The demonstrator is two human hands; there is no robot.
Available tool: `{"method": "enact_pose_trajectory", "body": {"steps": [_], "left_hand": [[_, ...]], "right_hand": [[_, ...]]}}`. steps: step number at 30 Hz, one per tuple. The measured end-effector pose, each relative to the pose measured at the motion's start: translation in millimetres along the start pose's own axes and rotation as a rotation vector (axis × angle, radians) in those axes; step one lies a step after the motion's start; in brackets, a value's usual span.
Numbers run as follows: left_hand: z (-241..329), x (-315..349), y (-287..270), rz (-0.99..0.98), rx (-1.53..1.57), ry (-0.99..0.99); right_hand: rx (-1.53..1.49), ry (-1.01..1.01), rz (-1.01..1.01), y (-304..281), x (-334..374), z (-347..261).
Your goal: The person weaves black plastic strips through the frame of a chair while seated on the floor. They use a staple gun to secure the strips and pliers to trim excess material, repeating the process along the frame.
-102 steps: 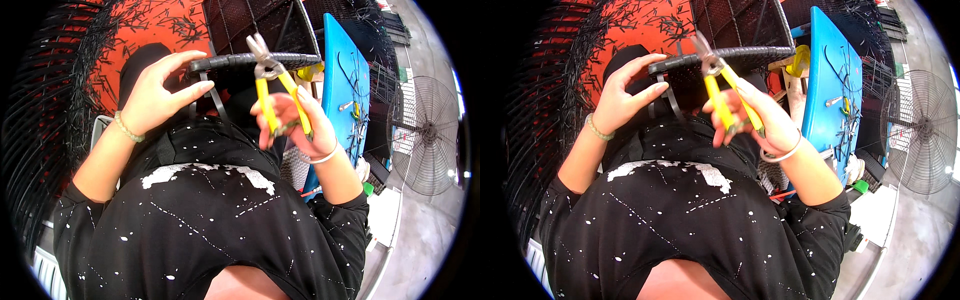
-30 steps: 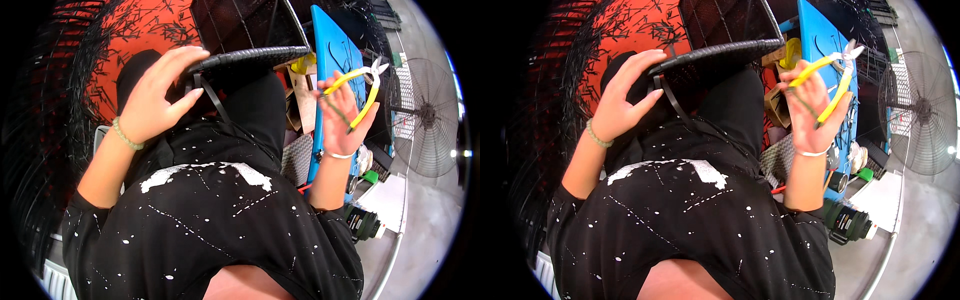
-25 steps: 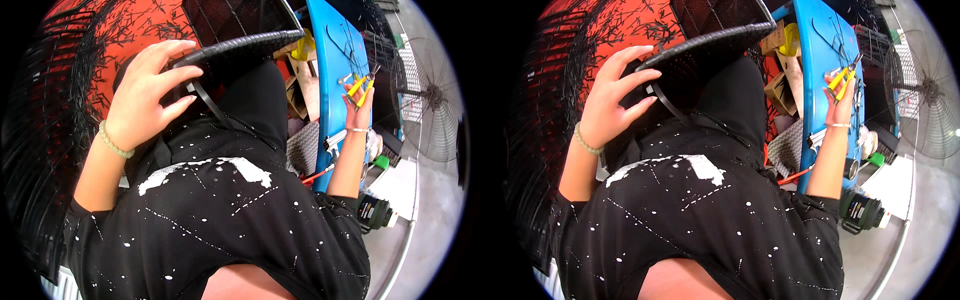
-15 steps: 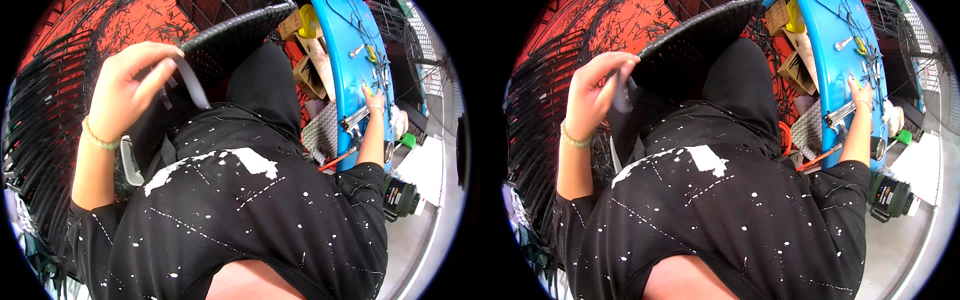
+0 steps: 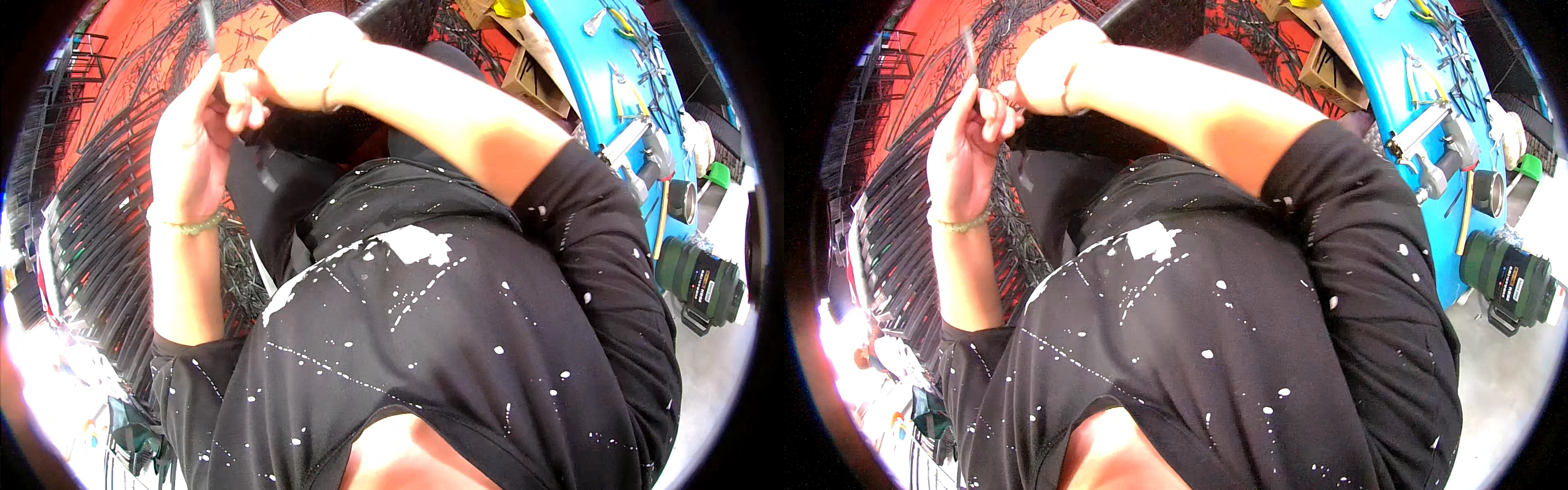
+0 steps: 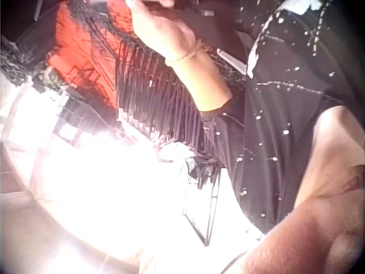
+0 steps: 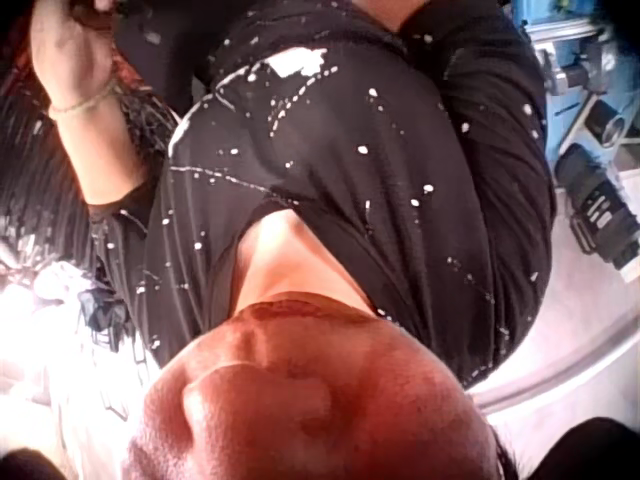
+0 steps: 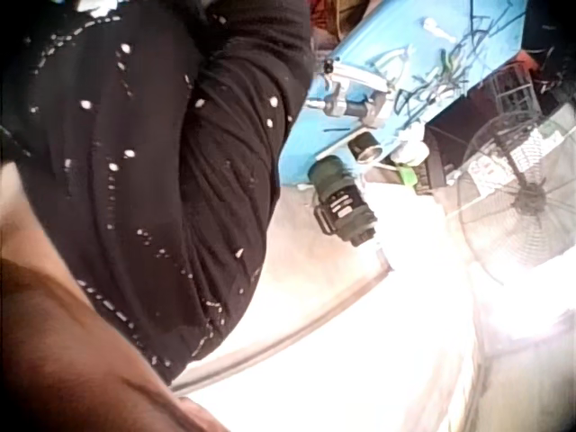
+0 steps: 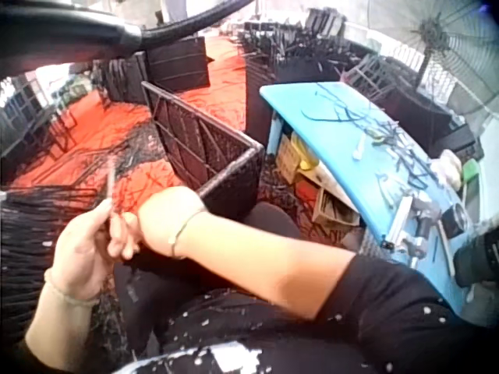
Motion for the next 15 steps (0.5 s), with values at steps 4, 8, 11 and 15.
{"method": "enact_pose_trajectory", "body": {"steps": [4,8,11,15], "left_hand": [[-1,-1,1,0.066,0.170,-0.146],[5,5,0,0.049,0.226,-0.133],[15,9,4,0.074,0.182,-0.168],[17,9,3,0.074,0.166,-0.167]], "right_hand": [[-0.009,0.004,0.015,7,5,-13],[-0.019,-0.022,0.064,9,4,-15],[-0.021,-0.017,0.128,7,5,-13],[-0.044,-0.061,0.206,11,3,-11]]}}
Point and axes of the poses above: each hand's wrist, its own x-axis away from the middle knuckle, its own y-axis out of the palm, z = x × y, the point moved 8 cm from there along -x, towards the middle knuckle, and after that the axes turned 12 degrees about -x, right-handed, at the moved point
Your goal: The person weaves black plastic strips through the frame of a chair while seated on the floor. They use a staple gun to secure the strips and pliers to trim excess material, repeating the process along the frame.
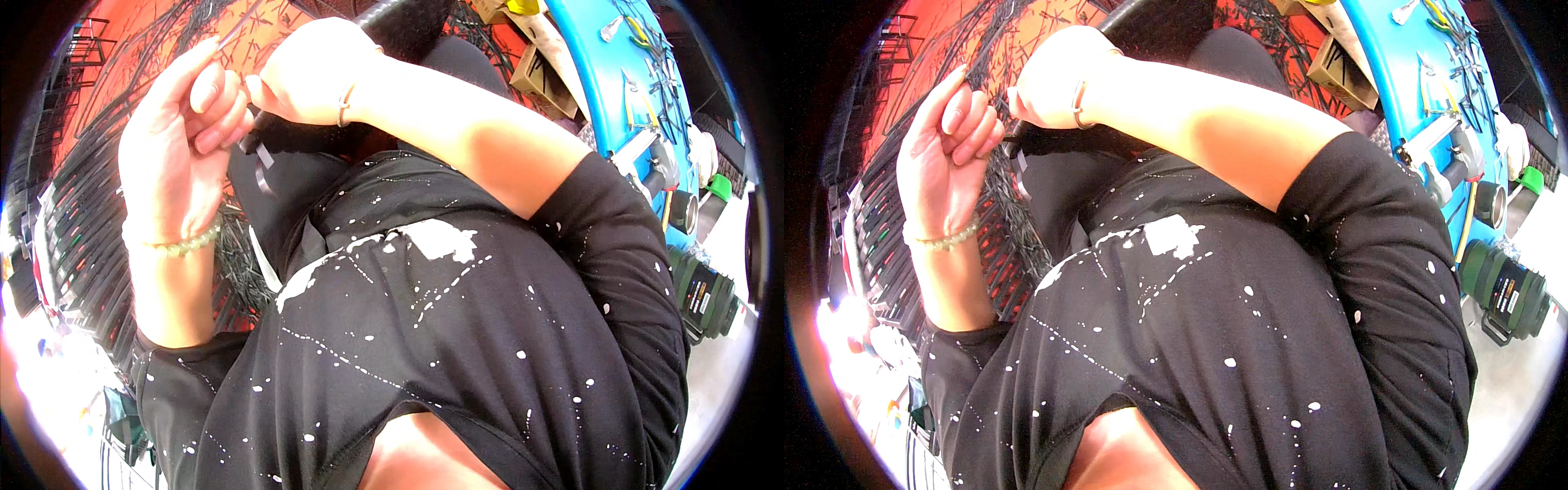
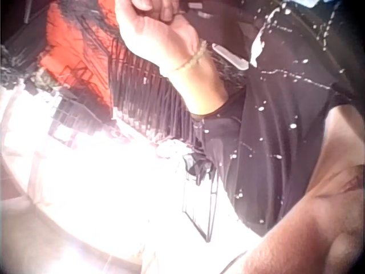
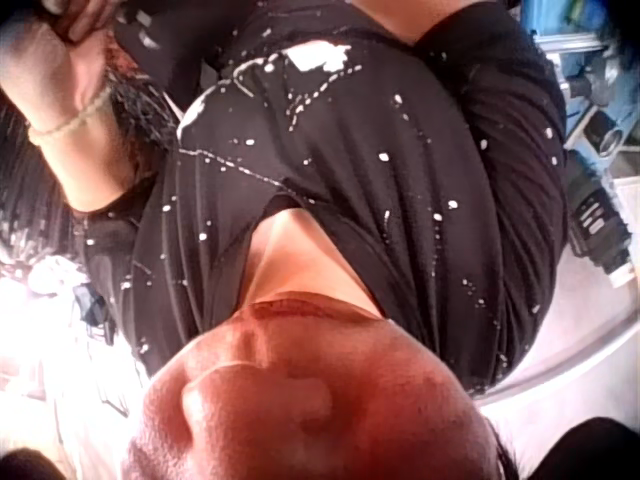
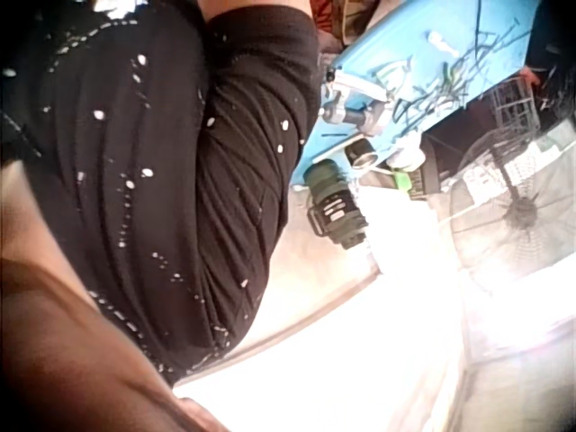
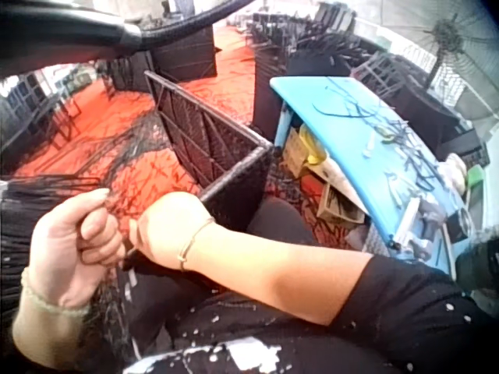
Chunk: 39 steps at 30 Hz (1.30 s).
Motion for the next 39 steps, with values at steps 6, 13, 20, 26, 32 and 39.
{"method": "enact_pose_trajectory", "body": {"steps": [6,13,20,26,32,39], "left_hand": [[-20,-35,-40,-0.006,0.428,-0.187],[-88,-47,-75,-0.013,0.901,-0.222],[-104,-53,-67,-0.113,0.968,-0.246],[-128,-58,-75,0.027,0.533,-0.187],[-97,-25,-101,0.244,-0.184,-0.085],[-60,4,-97,0.163,-0.770,0.498]], "right_hand": [[0.013,-0.115,0.068,-1,3,-7],[-0.091,-0.338,0.095,-4,10,-15],[-0.179,-0.441,0.078,-6,10,-18],[-0.347,-0.578,0.133,-12,22,-34],[-0.423,-0.476,0.018,-11,14,-34],[-0.413,-0.436,-0.047,-7,11,-35]]}}
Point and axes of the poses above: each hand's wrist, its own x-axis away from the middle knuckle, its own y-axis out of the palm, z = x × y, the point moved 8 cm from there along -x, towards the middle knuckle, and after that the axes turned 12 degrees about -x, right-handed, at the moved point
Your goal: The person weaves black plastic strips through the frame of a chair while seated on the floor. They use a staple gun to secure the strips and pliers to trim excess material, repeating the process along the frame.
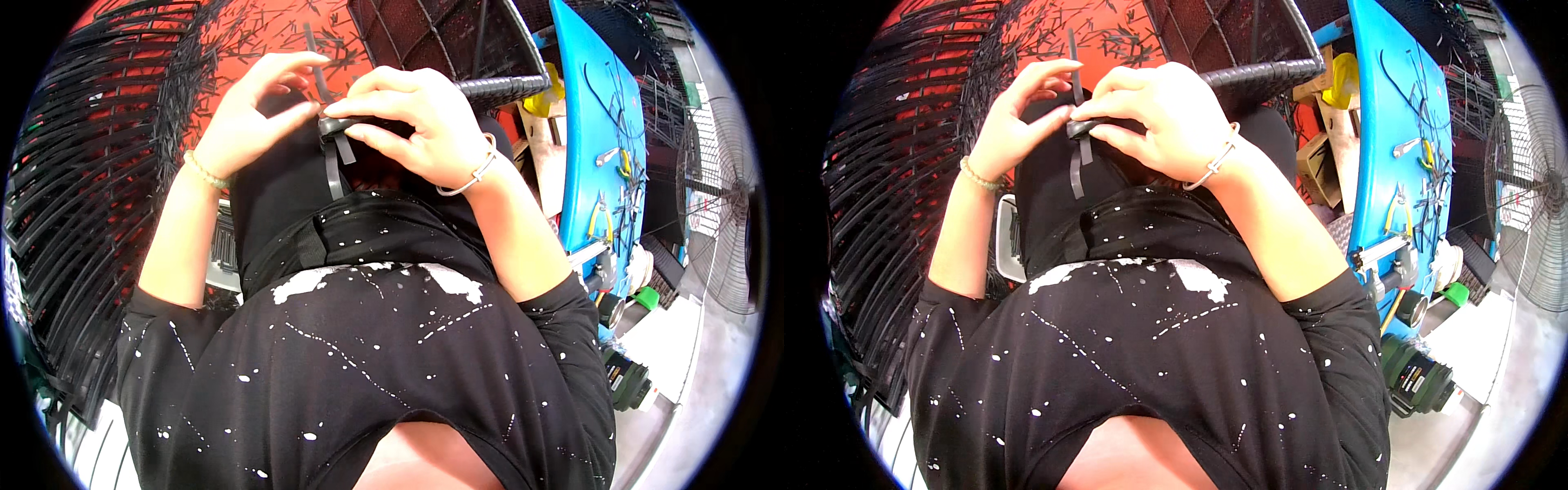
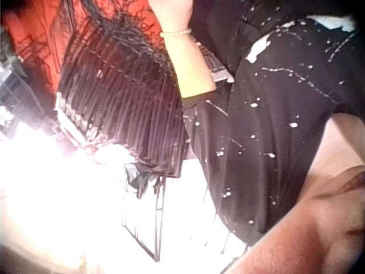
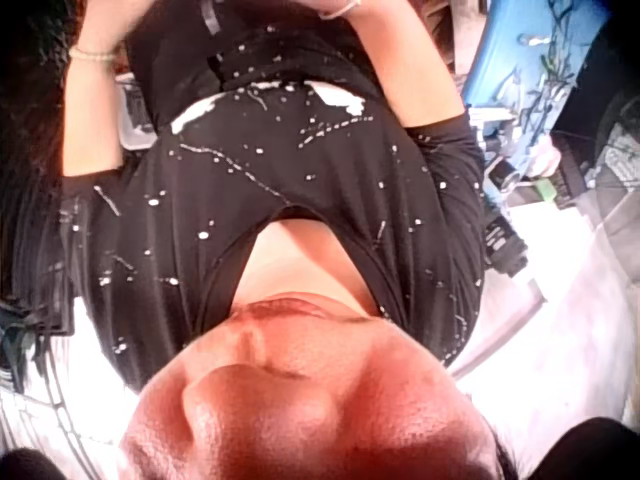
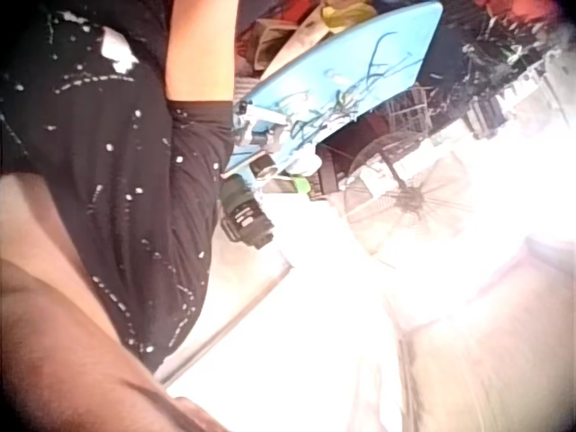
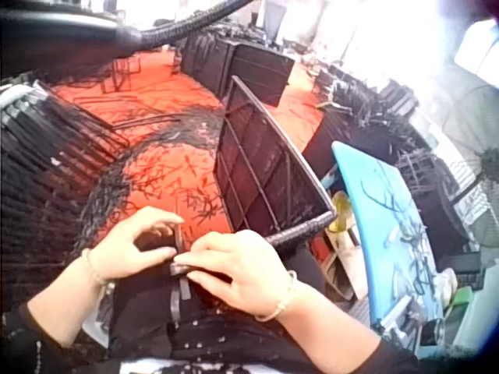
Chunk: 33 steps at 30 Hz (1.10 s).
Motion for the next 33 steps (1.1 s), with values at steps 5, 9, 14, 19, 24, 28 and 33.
{"method": "enact_pose_trajectory", "body": {"steps": [5,9,14,19,24,28,33], "left_hand": [[8,-4,-4,0.186,-0.371,0.292],[-4,-6,-10,0.283,-0.505,0.272],[-3,-6,-21,0.386,-0.614,0.383],[-15,-15,-15,0.269,-0.400,0.170],[-37,-28,-11,0.118,0.258,-0.171],[-46,-23,9,-0.119,0.664,-0.454],[-53,-14,33,-0.242,0.776,-0.562]], "right_hand": [[-0.006,-0.034,0.011,-1,-2,-2],[0.009,-0.066,-0.002,-2,-2,-4],[0.153,-0.206,0.136,-4,2,-28],[0.348,-0.277,0.240,8,33,-45],[0.365,-0.266,0.254,14,35,-45],[0.402,-0.264,0.285,18,40,-46],[0.400,-0.284,0.275,22,41,-47]]}}
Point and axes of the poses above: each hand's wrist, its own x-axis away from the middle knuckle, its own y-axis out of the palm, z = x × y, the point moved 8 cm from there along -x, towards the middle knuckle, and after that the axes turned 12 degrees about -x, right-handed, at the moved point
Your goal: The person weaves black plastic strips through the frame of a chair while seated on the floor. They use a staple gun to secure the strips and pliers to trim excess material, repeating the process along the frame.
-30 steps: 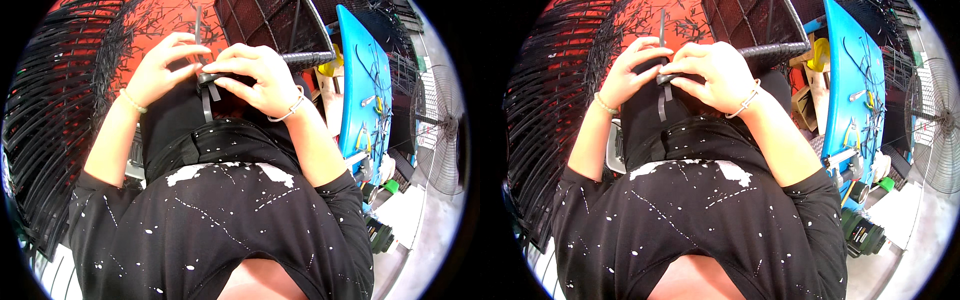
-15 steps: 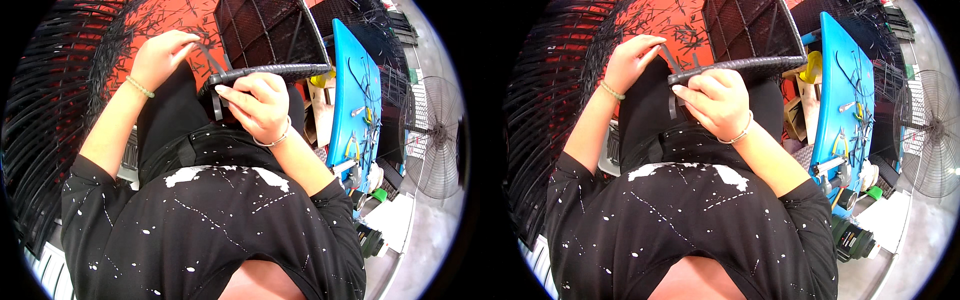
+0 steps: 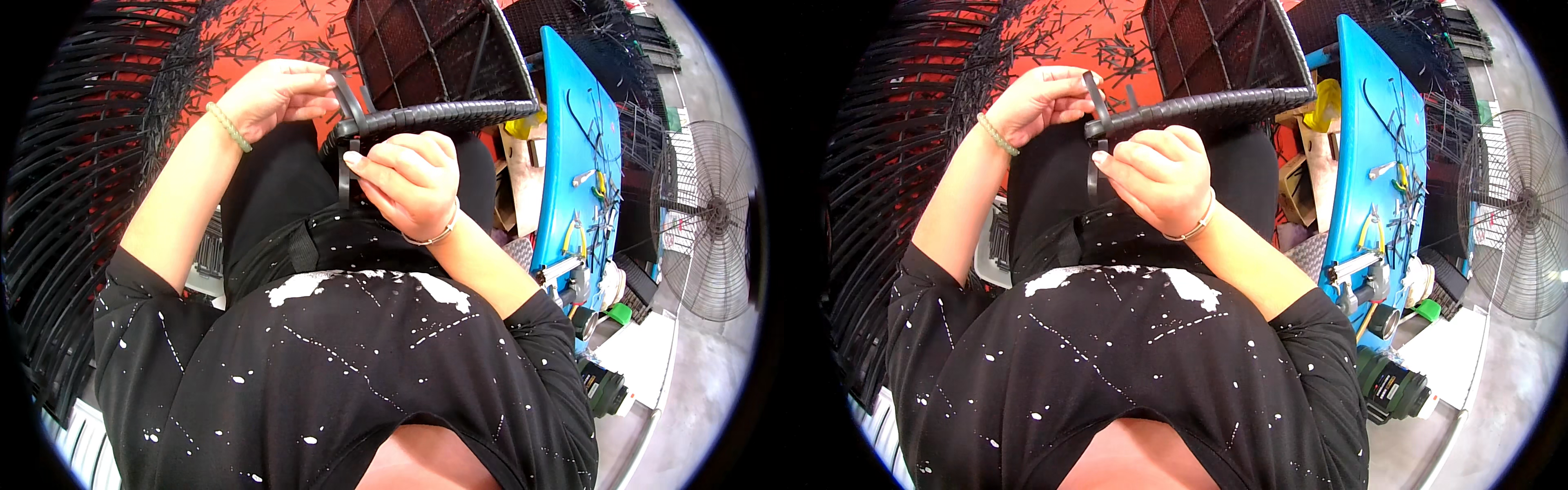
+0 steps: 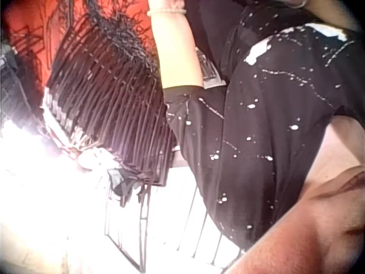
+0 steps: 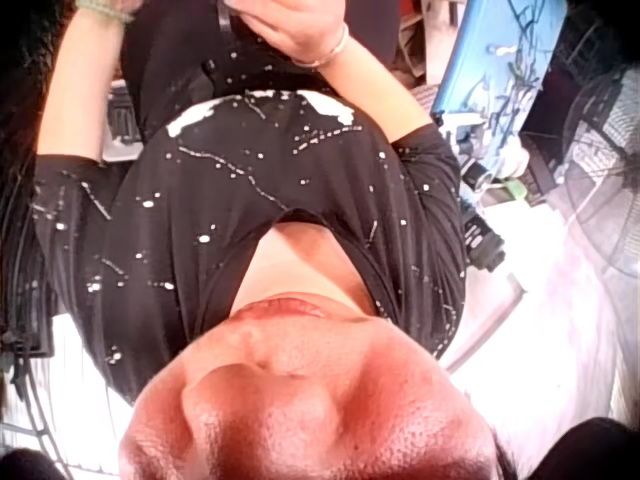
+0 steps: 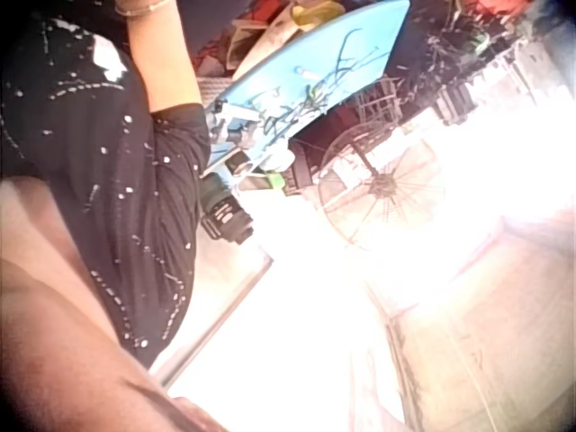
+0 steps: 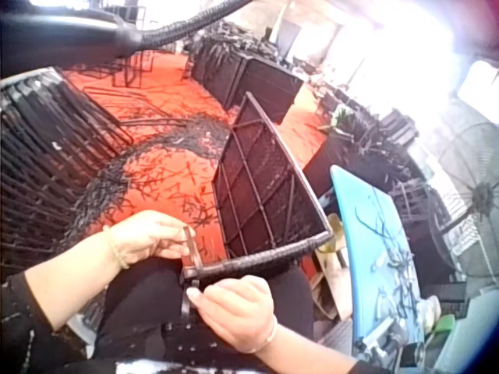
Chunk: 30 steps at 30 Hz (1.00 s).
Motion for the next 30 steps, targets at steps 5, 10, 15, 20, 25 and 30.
{"method": "enact_pose_trajectory", "body": {"steps": [5,10,15,20,25,30], "left_hand": [[-9,0,16,-0.074,-0.061,-0.053],[-17,-3,21,-0.093,-0.033,-0.090],[-20,-6,22,-0.121,-0.092,-0.072],[-35,-18,30,-0.250,-0.009,-0.062],[-40,-29,49,-0.442,0.127,-0.014],[-31,-29,64,-0.481,0.171,0.025]], "right_hand": [[-0.016,-0.004,0.007,2,3,0],[-0.028,-0.012,0.004,7,5,1],[-0.022,-0.021,0.003,9,7,2],[0.001,-0.032,0.008,9,5,1],[0.005,-0.013,0.001,10,5,2],[0.018,-0.015,-0.007,9,4,1]]}}
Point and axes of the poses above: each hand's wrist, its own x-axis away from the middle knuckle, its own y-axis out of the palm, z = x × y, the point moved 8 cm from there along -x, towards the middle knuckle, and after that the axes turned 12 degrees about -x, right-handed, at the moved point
